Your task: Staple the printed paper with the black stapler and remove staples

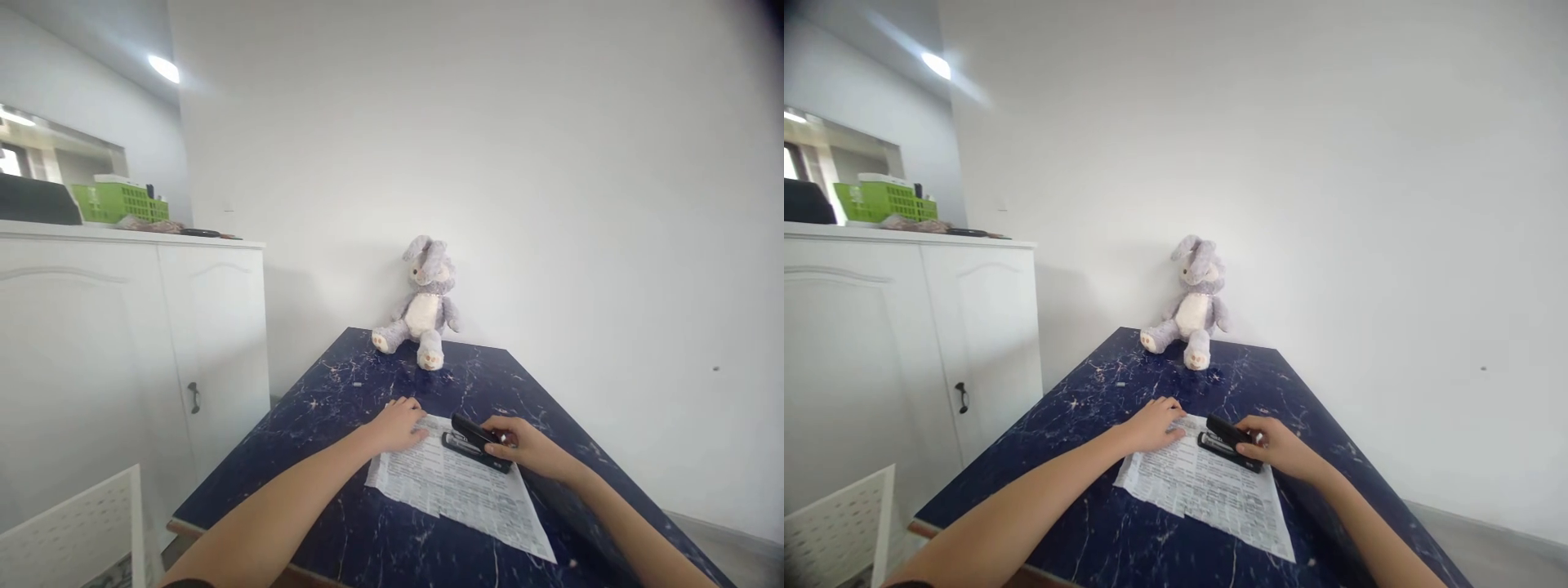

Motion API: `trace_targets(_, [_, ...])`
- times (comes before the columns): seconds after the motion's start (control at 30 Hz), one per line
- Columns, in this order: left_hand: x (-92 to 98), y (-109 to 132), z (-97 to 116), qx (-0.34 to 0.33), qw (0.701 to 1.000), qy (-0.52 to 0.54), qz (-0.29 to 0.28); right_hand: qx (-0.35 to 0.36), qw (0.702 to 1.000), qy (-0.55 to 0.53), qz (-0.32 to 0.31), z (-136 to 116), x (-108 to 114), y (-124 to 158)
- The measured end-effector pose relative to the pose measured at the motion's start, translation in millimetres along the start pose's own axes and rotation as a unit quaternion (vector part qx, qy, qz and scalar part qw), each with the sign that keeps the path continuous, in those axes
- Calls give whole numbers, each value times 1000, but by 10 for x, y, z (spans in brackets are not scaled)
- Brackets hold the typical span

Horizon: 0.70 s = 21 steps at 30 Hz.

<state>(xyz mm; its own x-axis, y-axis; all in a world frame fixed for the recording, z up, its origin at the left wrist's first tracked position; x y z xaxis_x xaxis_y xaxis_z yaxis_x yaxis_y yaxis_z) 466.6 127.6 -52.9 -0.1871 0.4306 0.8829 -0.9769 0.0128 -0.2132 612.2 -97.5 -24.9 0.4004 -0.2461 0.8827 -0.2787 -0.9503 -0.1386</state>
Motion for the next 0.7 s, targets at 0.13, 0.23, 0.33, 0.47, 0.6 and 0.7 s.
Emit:
trace_targets(0.13, [43,4,69,-11,1000,-17,12,2,1000,13,10,-12,53,20])
trace_targets(0.23, [33,-22,64,-21,999,-24,12,14,999,31,33,-83,36,18])
trace_targets(0.33, [12,-73,26,-36,999,-28,22,27,993,48,107,-181,21,-7])
trace_targets(0.47, [-11,-141,-43,-36,999,-24,22,32,990,78,108,-173,-43,-80])
trace_targets(0.6, [-4,-148,-39,-29,999,-25,4,-29,988,34,148,90,140,-39])
trace_targets(0.7, [16,-144,-8,-27,999,-22,3,-104,974,32,197,363,385,82])
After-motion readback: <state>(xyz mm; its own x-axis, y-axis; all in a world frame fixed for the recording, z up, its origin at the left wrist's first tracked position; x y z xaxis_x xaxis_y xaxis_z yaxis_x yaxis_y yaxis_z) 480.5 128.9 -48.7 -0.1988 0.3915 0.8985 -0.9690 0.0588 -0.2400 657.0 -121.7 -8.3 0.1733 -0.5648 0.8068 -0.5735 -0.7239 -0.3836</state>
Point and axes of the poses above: each hand's wrist, its own y-axis away from the middle knuckle, its own x-axis out of the back of the hand, z = x × y, the point moved 5 cm from there along -y, towards the middle knuckle, and after that the axes turned 12 degrees about y, right-handed, at the moved point
